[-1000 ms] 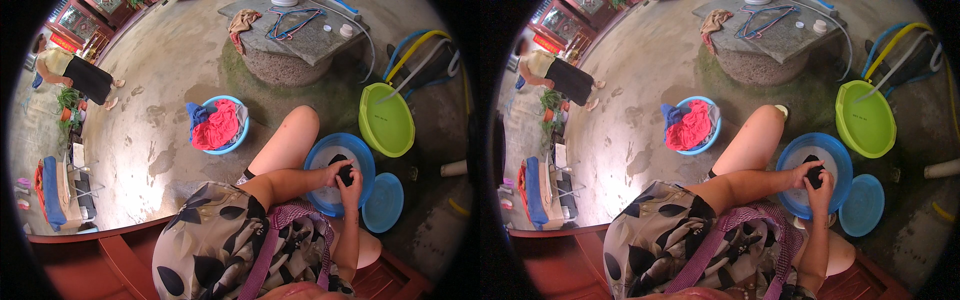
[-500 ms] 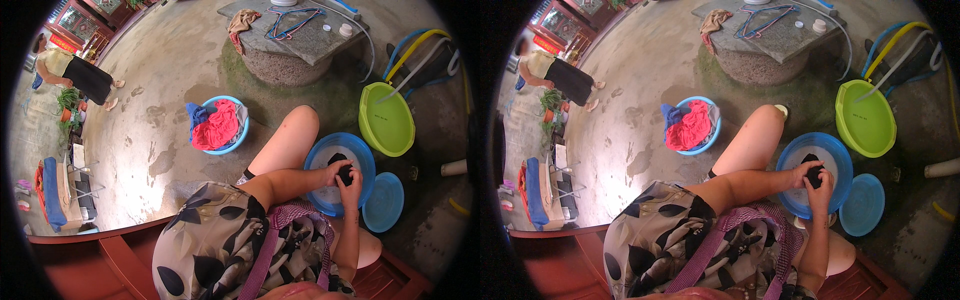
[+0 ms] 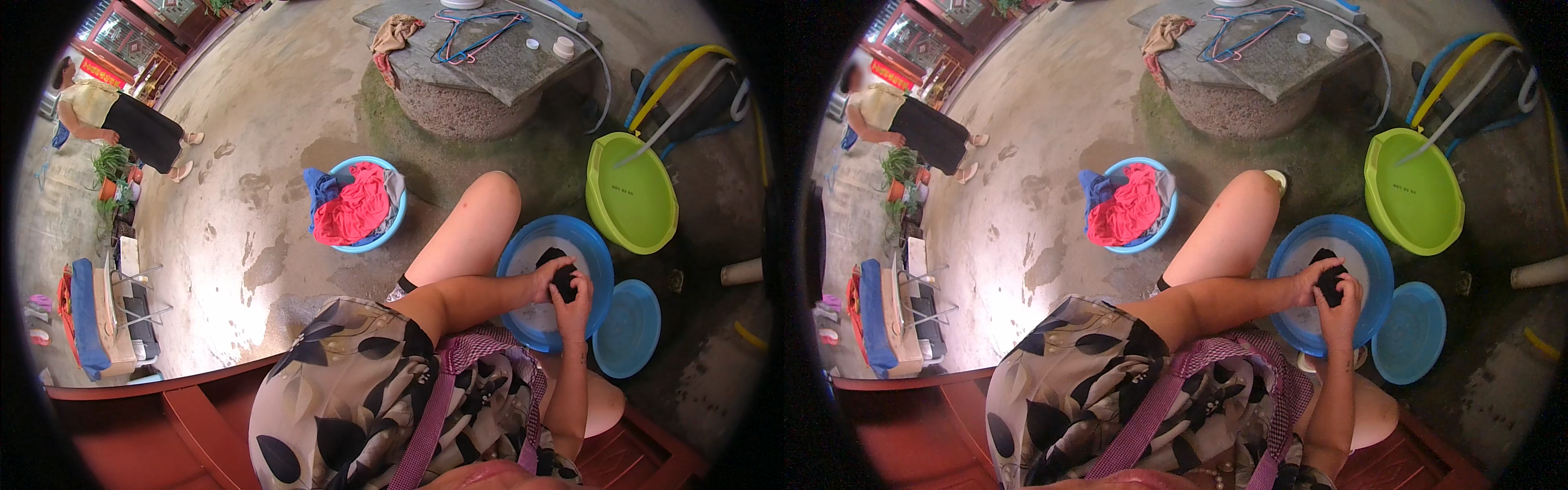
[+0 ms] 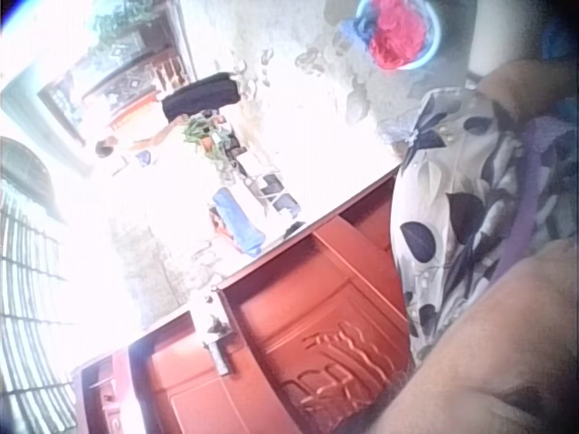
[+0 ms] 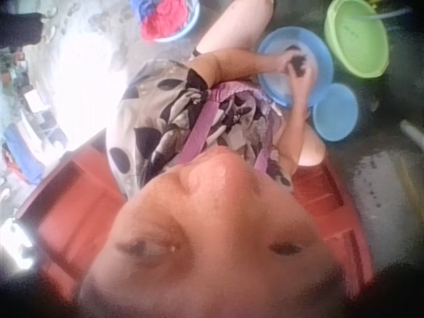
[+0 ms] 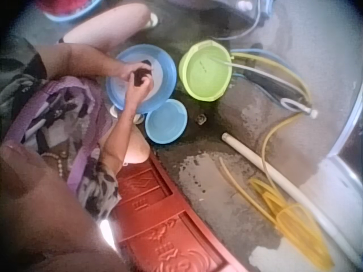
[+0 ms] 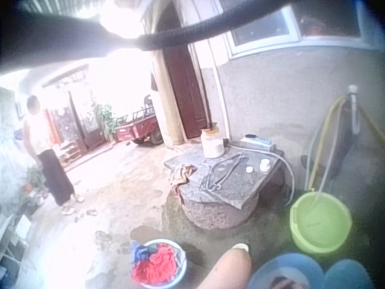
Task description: The person washes a piece of black clothing by hand in a blue basin of soapy water, scrubbing and wringing the fabric before lifting it to inspect it.
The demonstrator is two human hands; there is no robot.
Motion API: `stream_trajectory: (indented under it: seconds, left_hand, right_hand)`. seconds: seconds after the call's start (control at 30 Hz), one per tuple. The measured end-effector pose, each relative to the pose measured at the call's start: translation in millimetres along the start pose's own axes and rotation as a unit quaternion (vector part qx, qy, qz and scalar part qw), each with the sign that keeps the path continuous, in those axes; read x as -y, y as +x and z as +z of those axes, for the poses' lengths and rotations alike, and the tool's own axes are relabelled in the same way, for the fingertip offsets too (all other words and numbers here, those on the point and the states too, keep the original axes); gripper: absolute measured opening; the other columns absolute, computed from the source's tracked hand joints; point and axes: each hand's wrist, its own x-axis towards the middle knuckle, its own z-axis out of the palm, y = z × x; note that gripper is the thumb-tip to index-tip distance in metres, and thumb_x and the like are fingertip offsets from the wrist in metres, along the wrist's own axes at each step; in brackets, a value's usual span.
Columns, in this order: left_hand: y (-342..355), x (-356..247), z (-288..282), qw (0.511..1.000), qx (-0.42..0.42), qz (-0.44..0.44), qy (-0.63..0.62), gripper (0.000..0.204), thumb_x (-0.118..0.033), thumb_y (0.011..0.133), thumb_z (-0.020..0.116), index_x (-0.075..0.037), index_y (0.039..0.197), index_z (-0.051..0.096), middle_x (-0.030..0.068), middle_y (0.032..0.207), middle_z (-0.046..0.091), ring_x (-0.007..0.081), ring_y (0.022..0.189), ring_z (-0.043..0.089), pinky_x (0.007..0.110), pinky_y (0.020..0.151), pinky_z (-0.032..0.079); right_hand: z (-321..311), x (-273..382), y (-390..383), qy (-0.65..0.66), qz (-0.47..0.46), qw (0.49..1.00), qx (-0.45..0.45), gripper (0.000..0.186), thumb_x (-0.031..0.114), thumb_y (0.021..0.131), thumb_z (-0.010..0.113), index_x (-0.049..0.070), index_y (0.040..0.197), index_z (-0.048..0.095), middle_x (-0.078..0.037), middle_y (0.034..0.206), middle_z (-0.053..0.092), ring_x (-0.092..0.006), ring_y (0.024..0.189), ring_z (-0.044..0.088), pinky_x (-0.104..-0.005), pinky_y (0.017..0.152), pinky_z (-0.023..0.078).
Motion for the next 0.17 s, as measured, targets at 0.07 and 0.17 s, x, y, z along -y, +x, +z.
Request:
stream_trajectory:
  seconds: [0.07,0.17]
  left_hand:
    - [-5.4,-1.9,5.4,1.000,-0.001,-0.002,-0.029,0.039,-0.049,0.080,0.053,-0.010,0.083,0.055,0.0072,0.084,0.060,0.0236,0.078,0.058,0.038,0.077,0.047]
    - [-8.5,-6.4,4.8,0.996,0.017,-0.018,-0.083,0.043,-0.049,0.077,0.056,-0.008,0.088,0.054,0.0100,0.087,0.060,0.0261,0.080,0.058,0.039,0.079,0.047]
  right_hand:
    - [-0.2,-0.1,0.0,0.012,-0.001,1.000,-0.007,0.035,0.011,0.069,0.072,0.005,0.084,0.042,-0.013,0.105,0.050,-0.0308,0.100,0.046,-0.0376,0.086,0.037]
    - [-2.7,0.4,0.1,0.036,0.001,0.999,0.002,0.035,0.012,0.069,0.072,0.006,0.084,0.042,-0.013,0.106,0.050,-0.0297,0.101,0.046,-0.0383,0.086,0.037]
